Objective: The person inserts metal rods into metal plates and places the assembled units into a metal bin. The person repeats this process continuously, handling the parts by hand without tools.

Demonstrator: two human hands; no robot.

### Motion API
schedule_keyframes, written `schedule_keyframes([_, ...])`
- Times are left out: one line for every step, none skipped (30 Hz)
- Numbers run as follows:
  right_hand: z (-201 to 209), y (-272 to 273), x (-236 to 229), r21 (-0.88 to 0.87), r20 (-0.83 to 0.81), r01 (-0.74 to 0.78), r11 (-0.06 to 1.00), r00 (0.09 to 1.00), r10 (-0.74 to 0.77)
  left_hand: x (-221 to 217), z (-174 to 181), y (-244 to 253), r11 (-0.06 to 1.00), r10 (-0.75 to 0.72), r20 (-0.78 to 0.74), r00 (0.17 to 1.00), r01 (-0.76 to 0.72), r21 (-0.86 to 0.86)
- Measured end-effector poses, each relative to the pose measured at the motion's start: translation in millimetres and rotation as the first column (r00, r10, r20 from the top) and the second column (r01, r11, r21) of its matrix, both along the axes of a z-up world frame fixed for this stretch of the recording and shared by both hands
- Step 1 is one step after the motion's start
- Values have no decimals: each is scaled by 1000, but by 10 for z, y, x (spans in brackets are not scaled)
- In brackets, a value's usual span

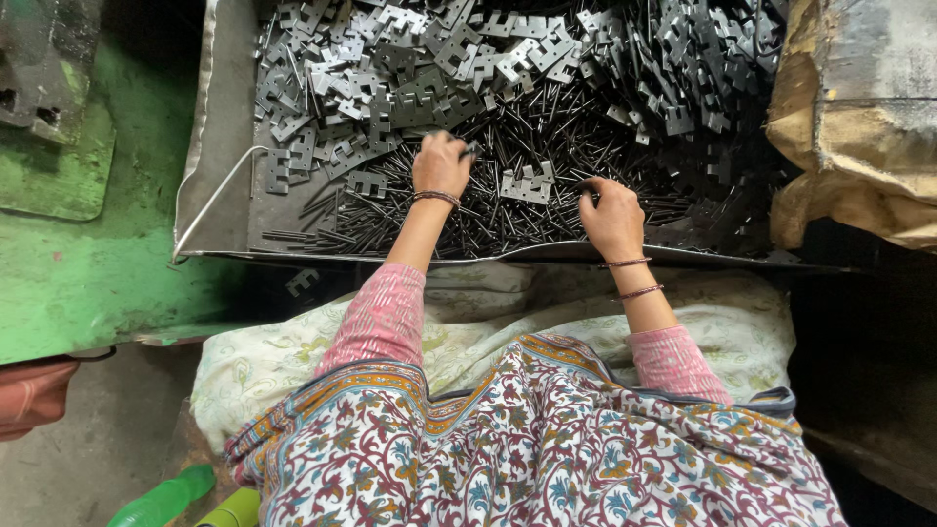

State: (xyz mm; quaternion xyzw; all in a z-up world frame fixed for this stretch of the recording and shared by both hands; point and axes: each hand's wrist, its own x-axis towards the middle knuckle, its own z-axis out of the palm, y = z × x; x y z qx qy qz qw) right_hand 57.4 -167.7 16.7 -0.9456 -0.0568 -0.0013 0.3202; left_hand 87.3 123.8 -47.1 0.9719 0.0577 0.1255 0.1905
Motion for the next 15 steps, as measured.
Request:
schedule_keyframes([-12,7,-1,-7,18,-8,1000,1000,8,27,74,6,966,54,-45,997,-64,-249])
schedule_keyframes([-17,7,-4,-14,36,-16,1000,999,16,67,140,-2,868,93,-103,990,-132,-479])
schedule_keyframes([-15,12,-10,-19,55,-21,1000,998,22,95,194,-24,713,112,-168,979,-198,-673])
schedule_keyframes([-7,17,-25,-13,92,-32,999,995,33,71,215,-95,557,90,-179,980,-199,-806])
schedule_keyframes([6,18,-41,-8,131,-39,999,991,40,28,206,-212,378,61,-185,981,-194,-905])
schedule_keyframes([20,25,-61,-4,170,-46,999,984,46,-22,178,-327,183,31,-186,982,-188,-965])
schedule_keyframes([36,30,-85,29,175,-76,997,982,70,-78,128,-449,54,7,-209,978,-209,-976])
schedule_keyframes([46,53,-110,61,181,-107,992,979,94,-136,61,-564,-75,-22,-229,973,-230,-970])
schedule_keyframes([47,73,-158,92,186,-136,986,976,117,-206,-23,-680,-97,-25,-202,979,-204,-974])
schedule_keyframes([35,115,-202,100,216,-181,978,964,156,-271,-114,-779,-119,-28,-175,984,-177,-977])
schedule_keyframes([10,176,-242,106,243,-227,968,950,196,-329,-209,-847,-143,-30,-151,988,-153,-978])
schedule_keyframes([-19,230,-273,110,270,-272,956,934,235,-365,-299,-891,-176,-23,-162,986,-164,-971])
schedule_keyframes([-49,274,-300,99,249,-245,964,944,215,-394,-382,-921,-209,-15,-174,985,-174,-962])
schedule_keyframes([-81,317,-326,88,228,-219,972,954,194,-419,-457,-932,-241,-7,-187,982,-183,-953])
schedule_keyframes([-109,356,-333,76,210,-195,978,962,176,-429,-522,-922,-274,-6,-194,981,-188,-943])
